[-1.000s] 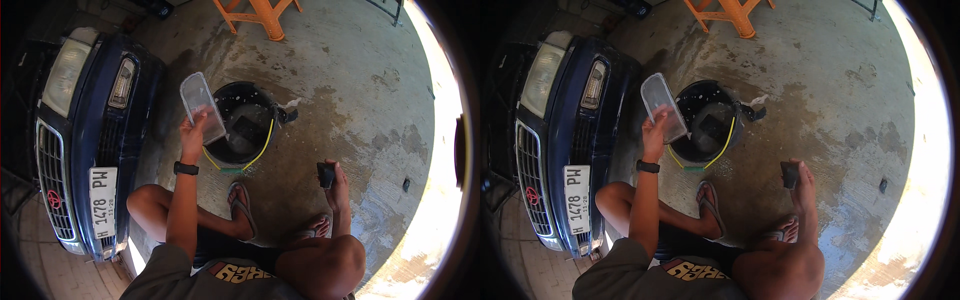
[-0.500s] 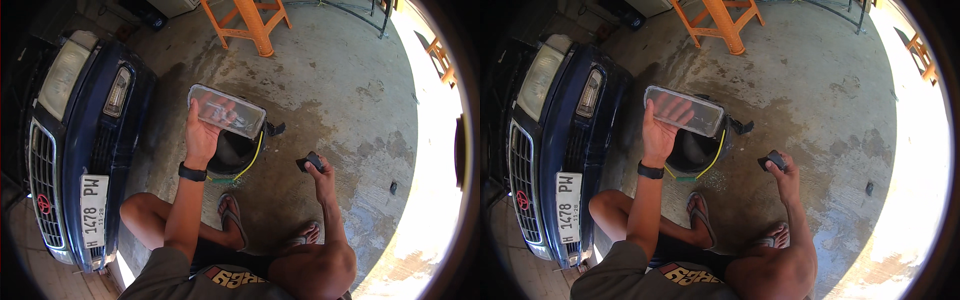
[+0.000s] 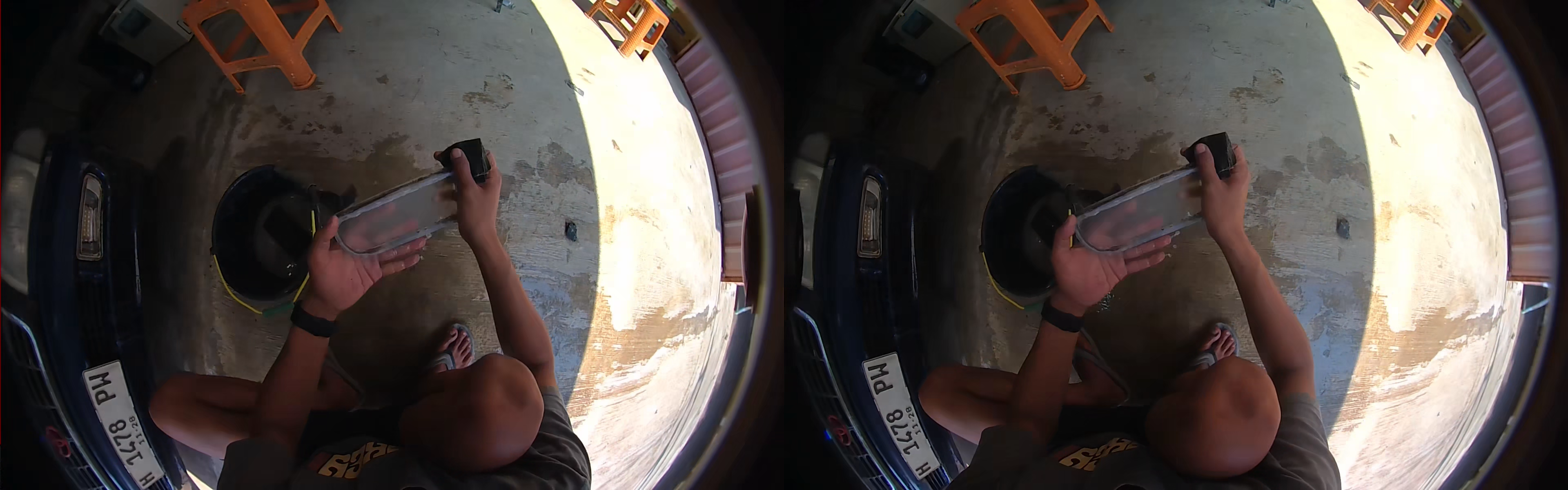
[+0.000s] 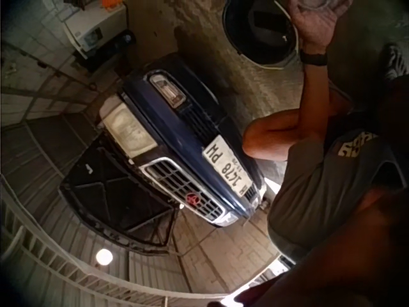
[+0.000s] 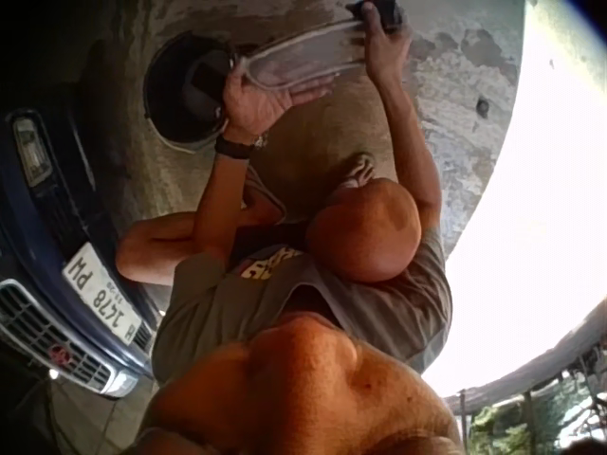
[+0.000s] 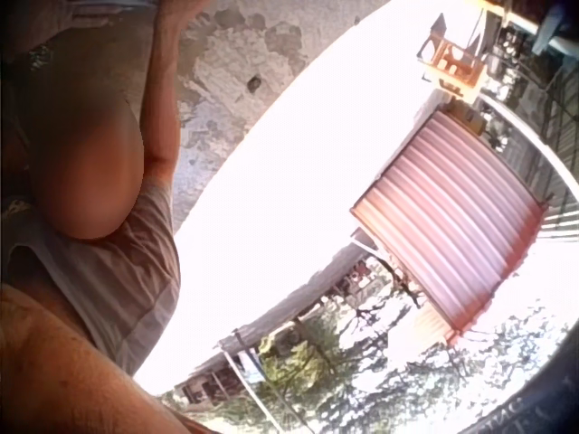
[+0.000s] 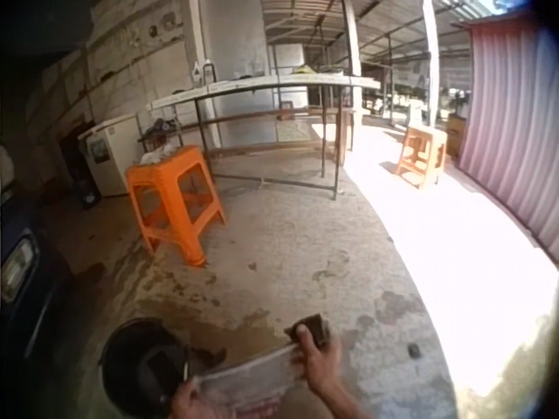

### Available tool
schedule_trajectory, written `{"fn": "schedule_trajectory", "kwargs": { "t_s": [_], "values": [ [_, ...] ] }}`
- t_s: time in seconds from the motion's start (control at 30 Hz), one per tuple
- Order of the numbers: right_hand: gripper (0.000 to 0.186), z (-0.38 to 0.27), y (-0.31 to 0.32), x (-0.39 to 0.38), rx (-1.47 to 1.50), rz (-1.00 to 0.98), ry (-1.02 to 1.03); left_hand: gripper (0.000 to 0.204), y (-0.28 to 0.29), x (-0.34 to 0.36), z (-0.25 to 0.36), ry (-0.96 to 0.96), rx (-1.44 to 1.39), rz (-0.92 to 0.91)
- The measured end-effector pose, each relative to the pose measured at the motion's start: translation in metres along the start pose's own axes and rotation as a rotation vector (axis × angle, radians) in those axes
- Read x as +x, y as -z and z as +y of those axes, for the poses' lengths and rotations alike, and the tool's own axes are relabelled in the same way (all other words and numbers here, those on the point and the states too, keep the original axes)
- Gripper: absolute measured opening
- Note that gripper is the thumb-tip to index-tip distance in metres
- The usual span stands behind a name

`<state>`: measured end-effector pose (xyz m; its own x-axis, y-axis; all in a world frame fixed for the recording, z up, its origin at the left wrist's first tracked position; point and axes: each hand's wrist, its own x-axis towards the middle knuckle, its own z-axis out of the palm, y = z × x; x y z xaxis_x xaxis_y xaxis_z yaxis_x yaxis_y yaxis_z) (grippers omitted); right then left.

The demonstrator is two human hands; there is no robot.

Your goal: Sanding and cleaning a plastic car part with water and sandpaper.

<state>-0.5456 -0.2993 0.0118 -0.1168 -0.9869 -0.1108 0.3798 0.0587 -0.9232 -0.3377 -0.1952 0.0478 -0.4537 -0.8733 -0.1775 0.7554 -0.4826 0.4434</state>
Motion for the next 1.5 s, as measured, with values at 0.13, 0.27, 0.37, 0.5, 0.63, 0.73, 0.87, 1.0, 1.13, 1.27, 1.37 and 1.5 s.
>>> {"fn": "schedule_trajectory", "kwargs": {
  "t_s": [0.13,0.27,0.37,0.5,0.63,0.73,0.87,1.0,1.13,1.27,1.37,1.5],
  "values": [
    [0.031,-0.013,0.013,-0.004,-0.341,-0.211,0.03,0.076,0.011,-0.006,-0.003,0.397,-0.095,-0.017],
    [0.032,0.002,-0.01,-0.002,-0.473,-0.296,0.176,0.074,0.042,0.006,-0.045,0.589,0.094,0.082],
    [0.032,0.007,-0.026,0.023,-0.537,-0.332,0.199,0.072,0.065,0.002,-0.057,0.439,-0.201,-0.079],
    [0.032,-0.011,-0.079,0.036,-0.556,-0.6,0.189,0.072,0.081,-0.014,-0.067,0.371,-0.246,0.038],
    [0.021,0.006,-0.167,-0.003,-0.74,-1.0,0.404,0.075,0.102,-0.027,-0.095,0.348,-0.256,0.165],
    [0.015,0.063,-0.235,-0.049,-0.805,-1.314,0.861,0.075,0.125,-0.036,-0.133,0.316,-0.282,0.211],
    [0.023,0.179,-0.27,-0.066,-1.824,-1.363,0.989,0.075,0.127,-0.046,-0.155,0.316,-0.334,0.294],
    [0.026,0.252,-0.259,-0.036,-1.903,-1.242,0.812,0.075,0.13,-0.052,-0.154,0.288,-0.372,0.339],
    [0.03,0.294,-0.261,0.017,-1.858,-1.486,0.469,0.075,0.141,-0.044,-0.15,0.269,-0.459,0.21],
    [0.036,0.247,-0.275,0.0,-1.684,-1.857,0.358,0.075,0.158,-0.048,-0.148,0.234,-0.452,0.263],
    [0.038,0.174,-0.264,0.003,-1.236,-1.62,0.141,0.075,0.16,-0.045,-0.148,0.267,-0.458,0.2],
    [0.041,0.123,-0.238,0.015,-1.008,-1.453,-0.072,0.075,0.154,-0.039,-0.153,0.341,-0.434,0.196]
  ]
}}
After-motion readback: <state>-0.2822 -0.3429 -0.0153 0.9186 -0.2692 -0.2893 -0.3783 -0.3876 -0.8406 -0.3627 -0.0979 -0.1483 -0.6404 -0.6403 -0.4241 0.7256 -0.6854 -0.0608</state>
